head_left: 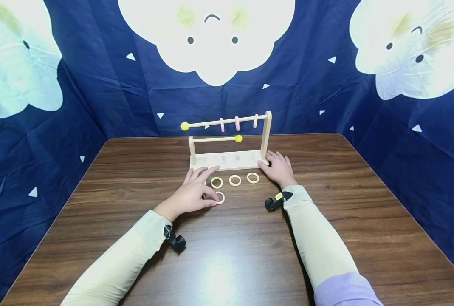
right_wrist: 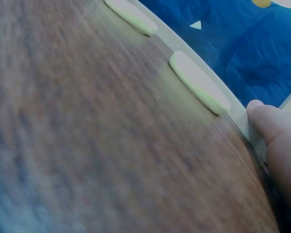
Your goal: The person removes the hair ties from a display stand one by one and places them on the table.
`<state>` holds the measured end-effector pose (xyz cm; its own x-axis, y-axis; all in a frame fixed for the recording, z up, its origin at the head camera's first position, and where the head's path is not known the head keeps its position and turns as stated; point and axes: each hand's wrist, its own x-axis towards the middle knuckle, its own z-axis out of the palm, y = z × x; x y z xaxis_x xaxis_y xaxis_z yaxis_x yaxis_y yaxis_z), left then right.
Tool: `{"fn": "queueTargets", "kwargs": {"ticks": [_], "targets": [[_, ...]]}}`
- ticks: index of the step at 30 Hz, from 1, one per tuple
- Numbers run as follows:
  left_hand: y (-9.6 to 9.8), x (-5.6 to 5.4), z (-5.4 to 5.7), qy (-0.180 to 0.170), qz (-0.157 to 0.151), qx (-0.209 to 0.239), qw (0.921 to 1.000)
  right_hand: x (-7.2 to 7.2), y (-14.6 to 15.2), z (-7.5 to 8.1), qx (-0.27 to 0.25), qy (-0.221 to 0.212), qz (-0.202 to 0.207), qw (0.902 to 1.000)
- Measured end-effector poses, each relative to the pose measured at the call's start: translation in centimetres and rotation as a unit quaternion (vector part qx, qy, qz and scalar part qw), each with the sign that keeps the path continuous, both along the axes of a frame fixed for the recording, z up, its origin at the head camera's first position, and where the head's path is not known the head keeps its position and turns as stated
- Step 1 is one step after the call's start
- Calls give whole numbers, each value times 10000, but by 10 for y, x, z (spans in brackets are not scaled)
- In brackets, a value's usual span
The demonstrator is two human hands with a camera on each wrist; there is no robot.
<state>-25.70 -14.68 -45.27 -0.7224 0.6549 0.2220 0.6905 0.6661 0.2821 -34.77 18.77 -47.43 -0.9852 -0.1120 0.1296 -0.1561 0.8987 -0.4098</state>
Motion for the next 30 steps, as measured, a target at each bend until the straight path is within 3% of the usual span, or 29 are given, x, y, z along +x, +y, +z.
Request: {"fn": "queueTargets", "kwargs": {"ticks": [5, 8, 10, 14, 20, 26, 30], "targets": [[0, -1, 6, -206, -17, 339, 9992, -1, 0, -2, 2, 17, 9, 10000], [-1, -6, 13, -272, -15, 1048, 9941, -1, 1, -4, 18, 2, 12, 10000], [0, -10, 19, -307, 32, 1650, 9858, -1, 1, -3, 17, 13, 9, 10000], [2, -18, 31, -488, 331, 2668, 9619, 0, 2, -1, -42, 80, 26, 10000], [14, -27, 45, -1076, 1071, 3415, 9275, 1, 2, -1, -17, 84, 56, 9999], [28, -36, 56, -1606, 1448, 4202, 8813, 0, 1, -3, -57, 102, 45, 9999], [38, -42, 62, -2078, 1624, 4742, 8400, -1, 1, -3, -62, 118, 33, 9999]]}}
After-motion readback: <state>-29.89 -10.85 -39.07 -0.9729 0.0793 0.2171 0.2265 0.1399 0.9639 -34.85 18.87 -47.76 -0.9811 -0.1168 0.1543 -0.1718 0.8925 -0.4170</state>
